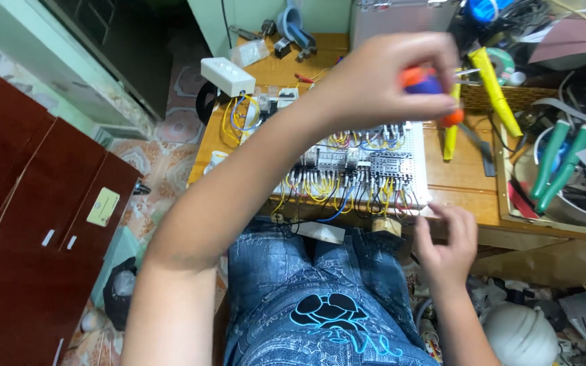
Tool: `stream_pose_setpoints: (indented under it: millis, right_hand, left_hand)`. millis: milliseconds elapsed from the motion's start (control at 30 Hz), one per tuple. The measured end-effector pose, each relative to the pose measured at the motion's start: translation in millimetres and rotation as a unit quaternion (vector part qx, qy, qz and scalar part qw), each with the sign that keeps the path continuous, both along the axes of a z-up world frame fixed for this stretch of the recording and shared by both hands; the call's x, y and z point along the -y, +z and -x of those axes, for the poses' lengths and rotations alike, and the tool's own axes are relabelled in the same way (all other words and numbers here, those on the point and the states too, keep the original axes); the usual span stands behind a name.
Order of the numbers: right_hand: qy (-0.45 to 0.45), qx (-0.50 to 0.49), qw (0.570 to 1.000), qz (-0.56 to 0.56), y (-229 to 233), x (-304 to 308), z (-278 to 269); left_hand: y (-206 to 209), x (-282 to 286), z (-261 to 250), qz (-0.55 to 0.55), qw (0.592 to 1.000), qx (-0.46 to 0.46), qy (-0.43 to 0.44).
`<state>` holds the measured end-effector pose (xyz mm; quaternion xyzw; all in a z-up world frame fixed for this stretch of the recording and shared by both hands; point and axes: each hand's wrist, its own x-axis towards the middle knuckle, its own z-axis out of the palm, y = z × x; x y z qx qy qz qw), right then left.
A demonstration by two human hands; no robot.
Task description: The person works on a white electrical board mounted on a wooden table, using a screwdriver to tighten connections on a terminal block. They manipulate various colored wires and handle a white plastic electrical box, inserting it into the board assembly.
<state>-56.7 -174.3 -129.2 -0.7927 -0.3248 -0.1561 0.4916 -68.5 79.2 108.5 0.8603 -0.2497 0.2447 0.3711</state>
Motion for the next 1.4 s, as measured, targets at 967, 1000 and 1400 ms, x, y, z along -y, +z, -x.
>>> stream_pose_setpoints:
  millis: [967,1000,1400]
  right_hand:
    - [0.345,-0.515,0.782,0.06,-24.5,-46.1,82.2]
    - [0.342,-0.516,0.784,0.039,-19.6,-45.7,86.2]
    - [0.399,-0.513,0.749,0.13,20.7,-92.1,90.9]
  left_hand:
    - [-221.1,-12.0,293.7,0.342,0.803,-0.454,0.178]
    - [-213.2,-8.5,293.8,0.338,0.812,-0.442,0.178]
    - [-184.8,-21.6,285.5,0.42,0.831,-0.216,0.294]
